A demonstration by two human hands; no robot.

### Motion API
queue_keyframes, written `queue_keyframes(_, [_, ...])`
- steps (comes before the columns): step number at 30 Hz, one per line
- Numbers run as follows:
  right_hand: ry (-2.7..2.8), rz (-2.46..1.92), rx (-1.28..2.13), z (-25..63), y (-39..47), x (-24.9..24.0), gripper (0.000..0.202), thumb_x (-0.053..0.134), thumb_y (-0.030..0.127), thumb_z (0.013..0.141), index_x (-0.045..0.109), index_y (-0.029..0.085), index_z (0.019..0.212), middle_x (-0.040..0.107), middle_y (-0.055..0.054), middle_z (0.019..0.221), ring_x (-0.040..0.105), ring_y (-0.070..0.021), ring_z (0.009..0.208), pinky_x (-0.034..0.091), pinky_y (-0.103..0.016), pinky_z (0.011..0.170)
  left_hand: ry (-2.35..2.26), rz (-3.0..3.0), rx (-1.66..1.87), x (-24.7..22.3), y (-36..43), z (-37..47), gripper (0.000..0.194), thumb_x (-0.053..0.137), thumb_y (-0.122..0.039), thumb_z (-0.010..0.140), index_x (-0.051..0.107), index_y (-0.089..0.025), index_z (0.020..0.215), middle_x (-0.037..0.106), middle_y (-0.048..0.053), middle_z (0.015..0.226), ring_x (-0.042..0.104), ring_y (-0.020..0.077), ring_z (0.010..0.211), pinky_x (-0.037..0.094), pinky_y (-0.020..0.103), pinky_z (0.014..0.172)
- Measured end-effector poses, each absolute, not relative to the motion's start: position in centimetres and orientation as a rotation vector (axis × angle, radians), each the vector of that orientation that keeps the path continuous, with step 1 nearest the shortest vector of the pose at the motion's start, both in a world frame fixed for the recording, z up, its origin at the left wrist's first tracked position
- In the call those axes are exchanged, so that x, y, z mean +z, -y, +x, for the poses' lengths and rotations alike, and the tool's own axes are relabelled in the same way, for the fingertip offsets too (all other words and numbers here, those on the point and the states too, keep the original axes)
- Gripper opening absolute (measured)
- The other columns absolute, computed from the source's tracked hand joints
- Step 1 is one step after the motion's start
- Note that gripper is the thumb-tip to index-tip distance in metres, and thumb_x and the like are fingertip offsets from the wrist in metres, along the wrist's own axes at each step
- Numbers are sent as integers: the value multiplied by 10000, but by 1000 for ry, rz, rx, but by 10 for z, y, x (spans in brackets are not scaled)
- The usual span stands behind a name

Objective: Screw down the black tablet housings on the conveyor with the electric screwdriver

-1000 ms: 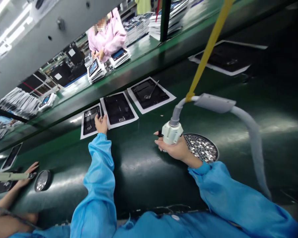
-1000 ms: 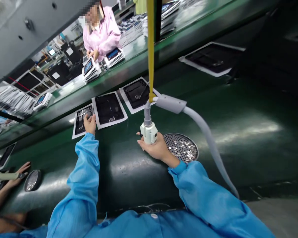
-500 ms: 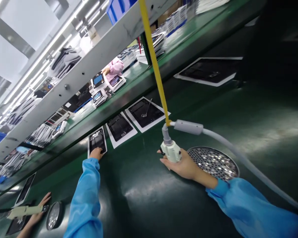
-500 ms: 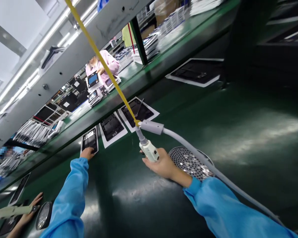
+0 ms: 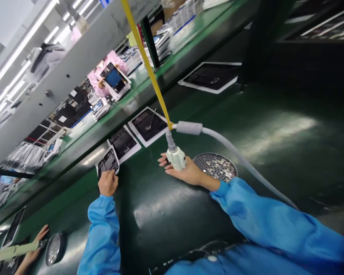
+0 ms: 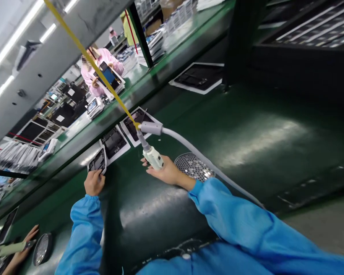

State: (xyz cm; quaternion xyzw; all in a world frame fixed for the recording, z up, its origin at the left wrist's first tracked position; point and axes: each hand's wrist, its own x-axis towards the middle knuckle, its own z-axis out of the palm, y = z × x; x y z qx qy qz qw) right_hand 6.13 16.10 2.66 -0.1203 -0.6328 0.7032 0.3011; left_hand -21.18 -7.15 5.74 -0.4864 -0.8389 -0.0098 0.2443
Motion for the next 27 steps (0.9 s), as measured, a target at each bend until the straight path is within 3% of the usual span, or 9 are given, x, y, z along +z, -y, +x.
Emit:
queue_keyframes(4, [1616,-254,2051,64,-172,29,526,768,298,663,599,153,1139,717,-123,999,714,-205,788,599,-360,730,1728,-1509,-371,71,69,-140,319,611,-41,744,659,-157,1037,644,63,795,610,161,727,517,266,692])
queue_keyframes(8, [1587,-298,2087,79,-188,49,674,816,321,622,546,145,1214,725,-56,782,687,-171,603,583,-311,589,1645,-1646,-543,84,54,-68,443,613,15,723,628,-169,1126,624,48,779,599,154,719,502,270,670])
queue_keyframes(12, [1604,-395,1854,100,-209,69,453,843,352,599,623,148,938,613,33,525,564,-119,407,489,-257,418,1621,-1818,-708,72,33,-17,425,626,7,731,617,-150,1126,626,53,778,587,152,708,494,279,657])
queue_keyframes(15, [1492,-461,1650,111,-224,70,380,852,386,580,604,196,796,528,73,455,504,-104,368,449,-261,381,1696,-1949,-705,53,17,7,299,608,-41,783,632,-134,1066,642,68,797,574,160,707,483,286,631])
queue_keyframes(18, [1465,-498,1510,118,-230,63,343,831,400,610,590,220,775,520,76,465,496,-102,376,449,-274,399,1875,-2059,-657,36,8,21,161,584,-132,856,650,-131,1003,668,80,848,577,172,744,499,297,648])
queue_keyframes(21, [1479,-509,1460,120,-229,55,306,808,358,644,590,213,803,522,68,477,500,-103,382,444,-276,409,2030,-2099,-654,24,8,25,161,568,-224,903,661,-128,991,677,88,893,591,185,806,523,310,694])
queue_keyframes(27, [1516,-570,1414,117,-225,49,240,758,286,697,591,214,853,501,64,477,497,-114,413,464,-297,447,2170,-2007,-693,13,21,24,162,532,-170,913,690,-150,945,667,85,916,599,180,834,522,296,701])
